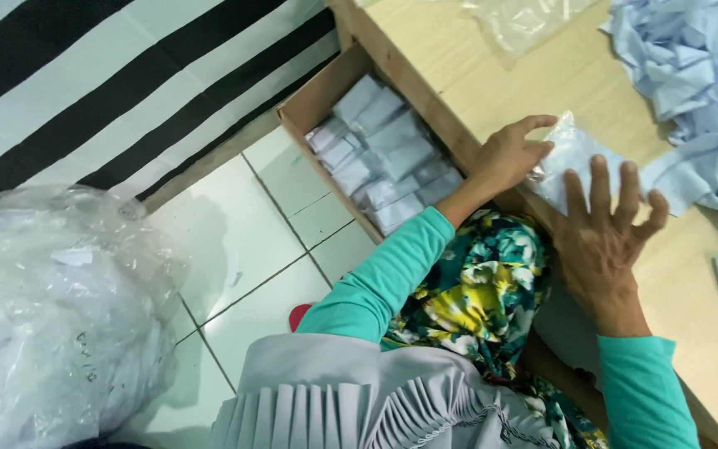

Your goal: The person folds light blue fabric face masks by hand on a wooden table, then places each folded mask into a small plastic bag. The person repeats this process for multiple masks, placing the packaged items into a cardboard box.

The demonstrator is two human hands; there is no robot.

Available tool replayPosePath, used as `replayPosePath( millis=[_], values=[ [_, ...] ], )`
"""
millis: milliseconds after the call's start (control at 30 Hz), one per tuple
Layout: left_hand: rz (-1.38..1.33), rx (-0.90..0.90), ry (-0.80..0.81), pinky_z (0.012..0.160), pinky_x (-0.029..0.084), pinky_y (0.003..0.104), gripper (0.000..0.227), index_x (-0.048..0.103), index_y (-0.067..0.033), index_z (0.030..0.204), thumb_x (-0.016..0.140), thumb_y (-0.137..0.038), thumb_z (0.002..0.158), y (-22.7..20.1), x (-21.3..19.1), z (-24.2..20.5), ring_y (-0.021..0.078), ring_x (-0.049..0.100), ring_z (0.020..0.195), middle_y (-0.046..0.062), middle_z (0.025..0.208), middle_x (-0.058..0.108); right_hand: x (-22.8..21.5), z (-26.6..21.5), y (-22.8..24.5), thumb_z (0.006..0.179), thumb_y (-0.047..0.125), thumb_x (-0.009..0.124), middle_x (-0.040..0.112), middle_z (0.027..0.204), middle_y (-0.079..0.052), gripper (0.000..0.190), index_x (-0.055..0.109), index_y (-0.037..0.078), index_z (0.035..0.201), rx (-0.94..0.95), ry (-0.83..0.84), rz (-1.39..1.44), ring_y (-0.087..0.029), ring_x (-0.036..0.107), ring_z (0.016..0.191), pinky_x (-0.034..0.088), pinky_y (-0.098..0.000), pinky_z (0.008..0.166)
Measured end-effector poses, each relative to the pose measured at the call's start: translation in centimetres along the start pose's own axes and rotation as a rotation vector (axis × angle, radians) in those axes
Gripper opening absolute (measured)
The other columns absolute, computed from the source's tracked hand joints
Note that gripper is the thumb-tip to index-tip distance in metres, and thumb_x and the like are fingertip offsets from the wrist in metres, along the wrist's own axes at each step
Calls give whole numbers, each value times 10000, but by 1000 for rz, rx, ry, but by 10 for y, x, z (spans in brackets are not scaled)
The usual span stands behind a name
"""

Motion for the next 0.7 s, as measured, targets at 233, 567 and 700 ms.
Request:
replayPosePath(
  millis=[233,567,700],
  values=[
    [-799,246,201,681,687,338,419,653,-107,1341,701,-263,955,15,-23,-37,196,756,695,93,762,719,24,-11,1,1313,502,879,431,1836,-122,355,854,150,1274,30,28,60,-391,206,1706,36,-591,1353],
    [-848,283,29,1204,386,536,987,270,-232,1618,826,-220,802,74,-92,-87,360,321,1536,167,1676,284,21,77,50,1089,77,721,366,1778,-213,152,830,-20,1047,97,88,815,-419,92,1677,-32,-517,1363],
    [-1002,305,-126,1172,426,485,1010,311,-137,1662,857,-34,818,85,-116,-97,249,394,1469,155,1613,392,41,106,82,1006,496,739,683,1272,-209,497,715,67,1256,515,497,1298,-476,574,1273,427,-555,1069]
  ],
)
Point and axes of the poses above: each hand's wrist, its own z-axis towards the middle knuckle, its own x-axis out of the palm, y = z × x, the point moved 6 cm from there along z, towards the middle knuckle
